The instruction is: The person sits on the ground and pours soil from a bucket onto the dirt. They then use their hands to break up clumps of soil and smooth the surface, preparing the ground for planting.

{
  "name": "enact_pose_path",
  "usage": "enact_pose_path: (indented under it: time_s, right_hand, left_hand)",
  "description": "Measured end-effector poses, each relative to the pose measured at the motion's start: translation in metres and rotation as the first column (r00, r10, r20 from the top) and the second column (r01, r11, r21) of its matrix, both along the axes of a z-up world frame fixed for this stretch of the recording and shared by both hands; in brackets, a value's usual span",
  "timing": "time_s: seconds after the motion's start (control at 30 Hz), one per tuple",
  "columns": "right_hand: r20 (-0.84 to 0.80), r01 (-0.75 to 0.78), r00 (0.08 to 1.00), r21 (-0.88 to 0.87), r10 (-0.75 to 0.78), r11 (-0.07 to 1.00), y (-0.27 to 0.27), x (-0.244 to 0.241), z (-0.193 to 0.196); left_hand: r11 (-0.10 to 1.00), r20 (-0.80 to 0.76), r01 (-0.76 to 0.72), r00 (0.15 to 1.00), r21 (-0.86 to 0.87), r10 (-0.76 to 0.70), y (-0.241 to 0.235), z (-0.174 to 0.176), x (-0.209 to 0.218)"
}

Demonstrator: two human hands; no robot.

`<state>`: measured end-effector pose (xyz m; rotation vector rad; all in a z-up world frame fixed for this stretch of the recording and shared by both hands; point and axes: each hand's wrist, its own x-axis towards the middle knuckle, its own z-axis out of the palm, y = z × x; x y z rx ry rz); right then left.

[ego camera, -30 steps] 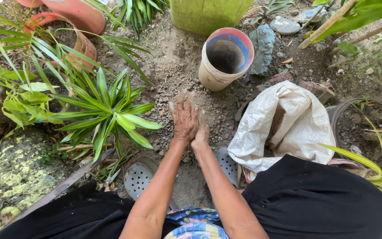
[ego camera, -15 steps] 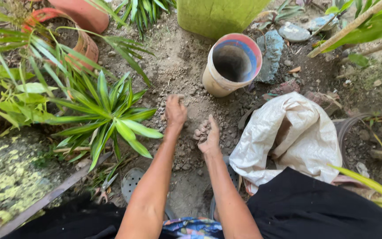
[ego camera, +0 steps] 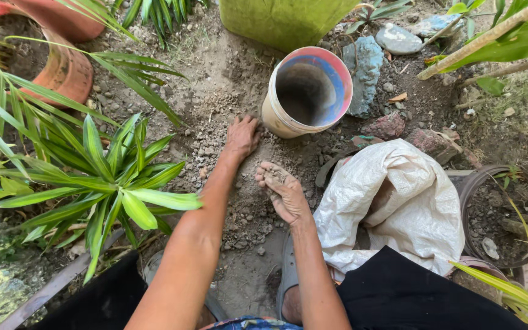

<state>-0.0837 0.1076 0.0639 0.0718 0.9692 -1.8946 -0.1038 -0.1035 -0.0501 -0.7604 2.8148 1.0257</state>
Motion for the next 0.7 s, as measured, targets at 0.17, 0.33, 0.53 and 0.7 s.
enact_pose_path:
  time_s: [0.17,0.33,0.53,0.7]
  right_hand:
    - [-0.048,-0.017,0.999,-0.042,0.015,0.999,0.001,0.009,-0.011]
    - [-0.039,0.002,0.999,-0.069,-0.004,0.998,0.003,0.018,-0.022]
    - [0.079,0.055,0.995,-0.001,-0.055,0.998,0.003,0.029,-0.031]
    - [0.115,0.020,0.993,0.042,-0.025,0.999,-0.001,0.033,-0.043]
  left_hand:
    - [0.995,-0.096,0.041,0.995,0.087,-0.032,0.011,0.007,0.043]
    - [0.999,-0.190,-0.032,0.982,-0.032,0.025,0.034,0.012,0.081]
    - [0.989,-0.258,-0.098,0.964,-0.113,0.066,0.060,0.023,0.114]
    - [0.957,-0.496,-0.135,0.831,0.257,0.251,0.066,0.026,0.121]
